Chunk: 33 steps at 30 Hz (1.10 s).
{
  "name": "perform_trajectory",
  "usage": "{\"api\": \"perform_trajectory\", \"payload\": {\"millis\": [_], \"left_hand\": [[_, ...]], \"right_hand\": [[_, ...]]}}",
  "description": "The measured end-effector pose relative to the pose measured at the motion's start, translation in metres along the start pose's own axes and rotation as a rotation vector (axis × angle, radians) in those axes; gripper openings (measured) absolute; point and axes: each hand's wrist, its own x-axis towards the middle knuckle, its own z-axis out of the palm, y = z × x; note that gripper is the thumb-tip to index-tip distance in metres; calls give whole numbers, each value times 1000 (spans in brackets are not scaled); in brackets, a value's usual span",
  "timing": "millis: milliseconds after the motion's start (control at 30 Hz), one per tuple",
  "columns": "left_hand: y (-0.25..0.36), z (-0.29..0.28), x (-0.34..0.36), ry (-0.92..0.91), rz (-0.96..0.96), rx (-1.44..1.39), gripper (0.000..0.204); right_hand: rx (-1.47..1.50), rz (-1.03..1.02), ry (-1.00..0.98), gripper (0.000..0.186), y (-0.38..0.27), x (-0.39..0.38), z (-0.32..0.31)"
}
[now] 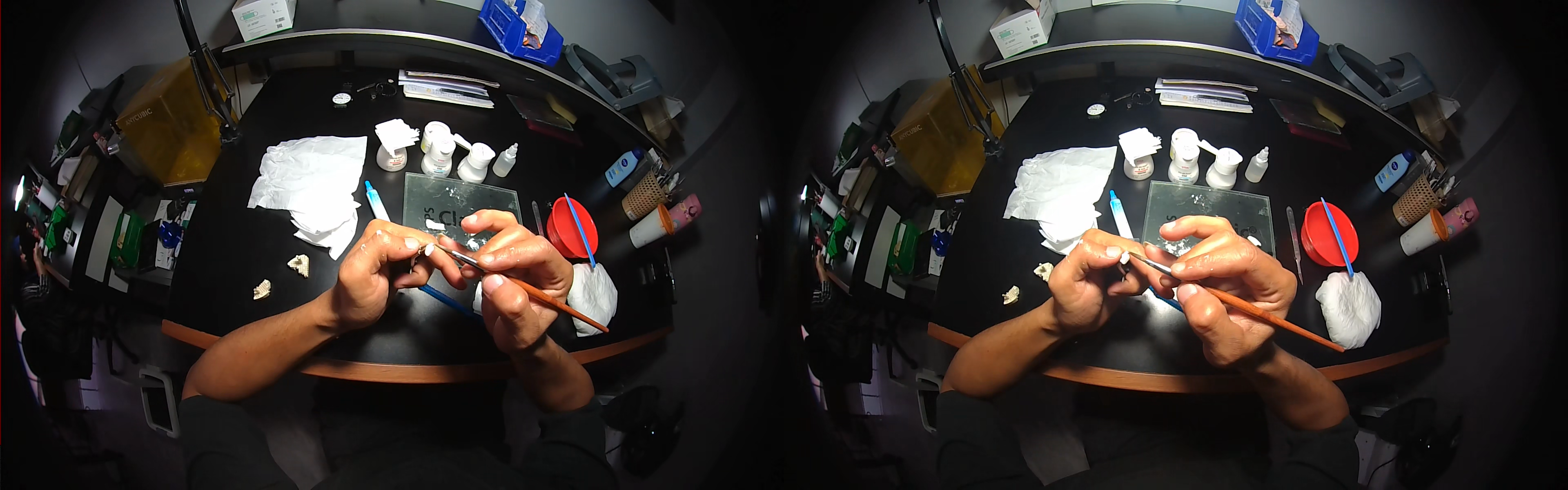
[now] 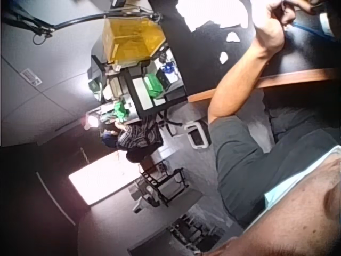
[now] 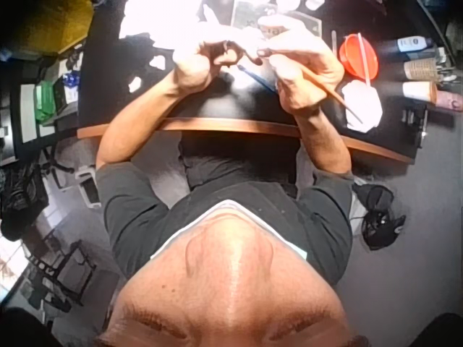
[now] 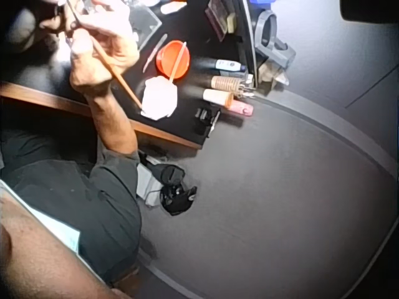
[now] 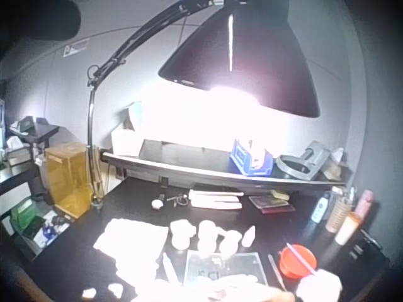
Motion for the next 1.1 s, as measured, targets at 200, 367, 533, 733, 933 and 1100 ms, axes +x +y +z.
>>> {"api": "perform_trajectory", "payload": {"millis": [200, 367, 533, 733, 933, 1100], "left_hand": [[0, -1, 0, -2, 3, 18, 57], [1, 0, -1, 5, -5, 9, 58], [1, -1, -1, 9, -15, 19, 58], [1, 1, 0, -3, 3, 46, 58], [2, 1, 0, 19, 14, 36, 57], [2, 1, 0, 0, 12, 45, 58]], "right_hand": [[8, 12, -12, 17, 0, -3, -2], [37, 36, 10, 17, -2, -3, 1], [14, 15, -13, 17, 0, -3, 1], [1, -8, 0, 17, 1, -3, -1], [13, 11, -1, 17, 0, -4, 1], [7, -12, -2, 17, 2, -3, -1]]}}
